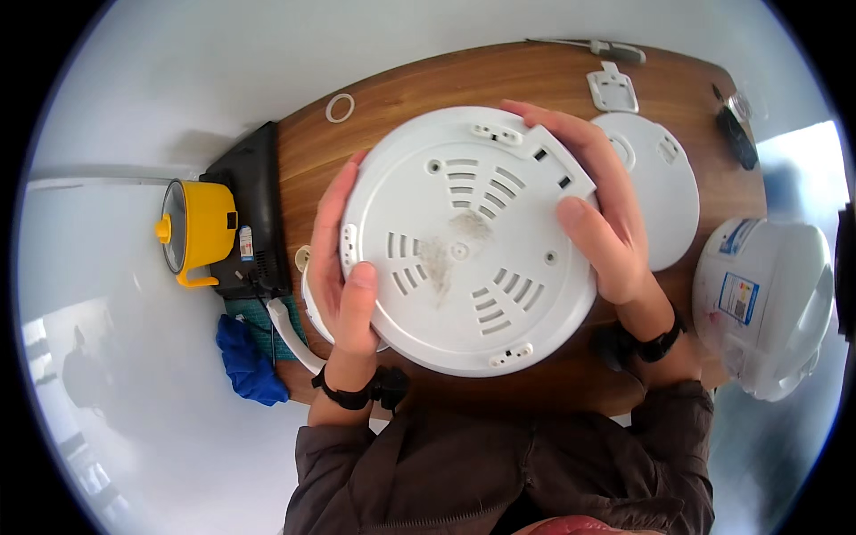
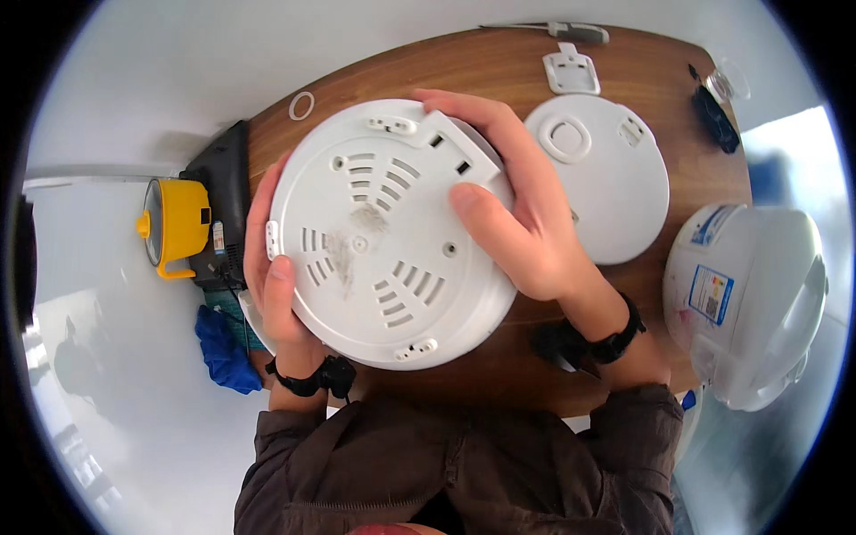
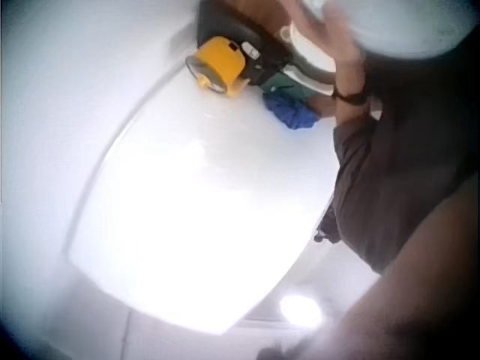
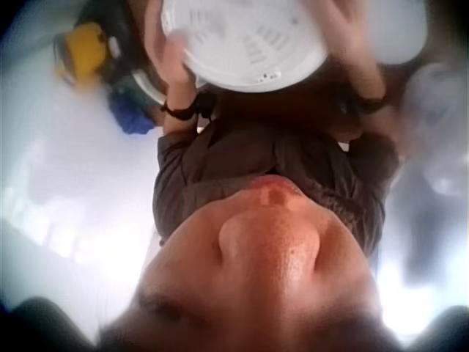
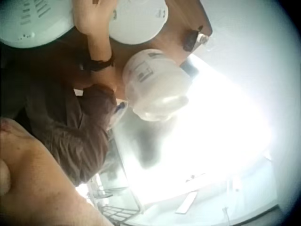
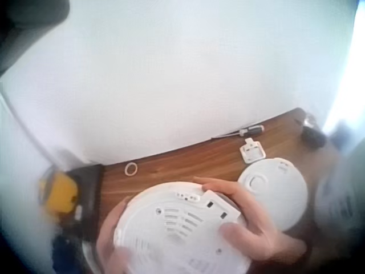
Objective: The person assembles a white rice cooker by hand, aligning and securing the lid and base with a screwdriver. They handle the cooker's lid, base, and internal components, then fasten screws to complete the assembly.
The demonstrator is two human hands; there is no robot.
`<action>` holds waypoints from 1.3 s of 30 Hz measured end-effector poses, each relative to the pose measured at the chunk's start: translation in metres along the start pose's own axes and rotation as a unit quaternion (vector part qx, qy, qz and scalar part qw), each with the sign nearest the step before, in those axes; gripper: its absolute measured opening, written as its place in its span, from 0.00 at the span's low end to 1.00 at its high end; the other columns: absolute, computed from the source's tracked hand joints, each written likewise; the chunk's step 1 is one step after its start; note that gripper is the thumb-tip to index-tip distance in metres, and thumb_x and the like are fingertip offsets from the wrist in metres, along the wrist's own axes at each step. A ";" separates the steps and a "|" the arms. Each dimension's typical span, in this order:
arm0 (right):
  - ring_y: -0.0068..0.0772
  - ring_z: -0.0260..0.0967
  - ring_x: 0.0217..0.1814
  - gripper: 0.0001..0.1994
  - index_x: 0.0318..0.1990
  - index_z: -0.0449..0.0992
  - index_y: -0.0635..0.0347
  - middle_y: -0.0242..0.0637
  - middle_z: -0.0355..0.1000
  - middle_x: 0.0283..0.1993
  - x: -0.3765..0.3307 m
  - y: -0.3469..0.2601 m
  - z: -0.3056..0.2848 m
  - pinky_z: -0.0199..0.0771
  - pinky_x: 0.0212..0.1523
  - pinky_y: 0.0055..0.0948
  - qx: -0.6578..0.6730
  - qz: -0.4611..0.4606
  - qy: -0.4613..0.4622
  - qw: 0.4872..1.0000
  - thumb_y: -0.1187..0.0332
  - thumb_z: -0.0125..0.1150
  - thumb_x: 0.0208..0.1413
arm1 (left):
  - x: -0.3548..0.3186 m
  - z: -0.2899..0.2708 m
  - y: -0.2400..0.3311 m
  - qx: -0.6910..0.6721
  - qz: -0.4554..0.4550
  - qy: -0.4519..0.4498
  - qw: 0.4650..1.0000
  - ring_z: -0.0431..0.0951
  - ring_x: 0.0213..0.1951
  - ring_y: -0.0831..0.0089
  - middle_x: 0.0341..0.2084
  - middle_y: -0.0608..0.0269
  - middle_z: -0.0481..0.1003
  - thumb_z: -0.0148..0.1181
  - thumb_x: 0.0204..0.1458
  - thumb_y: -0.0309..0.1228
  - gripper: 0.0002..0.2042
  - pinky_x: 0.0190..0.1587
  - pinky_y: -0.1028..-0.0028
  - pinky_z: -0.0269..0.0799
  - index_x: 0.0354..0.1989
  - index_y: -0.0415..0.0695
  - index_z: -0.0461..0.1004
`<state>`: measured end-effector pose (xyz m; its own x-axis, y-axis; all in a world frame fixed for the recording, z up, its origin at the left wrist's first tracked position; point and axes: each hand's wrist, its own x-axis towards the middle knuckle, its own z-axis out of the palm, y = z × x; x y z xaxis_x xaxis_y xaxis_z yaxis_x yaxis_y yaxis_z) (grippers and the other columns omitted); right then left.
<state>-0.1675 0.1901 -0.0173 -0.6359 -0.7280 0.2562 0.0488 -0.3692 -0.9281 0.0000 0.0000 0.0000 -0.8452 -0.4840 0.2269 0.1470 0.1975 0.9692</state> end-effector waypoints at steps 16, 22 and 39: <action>0.44 0.58 0.76 0.34 0.74 0.58 0.70 0.53 0.61 0.75 0.005 -0.025 0.011 0.56 0.75 0.38 -0.158 0.038 0.015 0.987 0.64 0.52 0.61 | -0.039 -0.002 -0.026 -0.168 0.064 -0.001 0.984 0.52 0.75 0.54 0.74 0.45 0.50 0.74 0.52 0.45 0.55 0.75 0.57 0.50 0.77 0.36 0.40; 0.38 0.63 0.70 0.31 0.68 0.63 0.70 0.48 0.68 0.67 0.010 -0.043 0.033 0.60 0.72 0.34 -0.273 0.084 0.045 0.957 0.69 0.46 0.55 | -0.053 -0.020 -0.046 -0.119 0.059 -0.024 0.991 0.48 0.77 0.49 0.75 0.42 0.48 0.76 0.50 0.48 0.58 0.76 0.58 0.50 0.77 0.36 0.39; 0.42 0.65 0.71 0.36 0.73 0.56 0.71 0.51 0.64 0.70 0.019 -0.036 0.024 0.67 0.71 0.37 -0.273 0.137 0.050 0.951 0.64 0.46 0.56 | 0.019 -0.049 -0.063 -0.292 -0.110 0.100 0.945 0.76 0.53 0.71 0.51 0.61 0.80 0.49 0.65 0.30 0.15 0.56 0.70 0.70 0.53 0.38 0.78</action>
<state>-0.1628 0.1755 0.0273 -0.7280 -0.6854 -0.0176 -0.1663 0.2015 -0.9653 -0.0001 -0.0634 -0.0522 -0.7827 -0.6216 -0.0297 0.2862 -0.4019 0.8698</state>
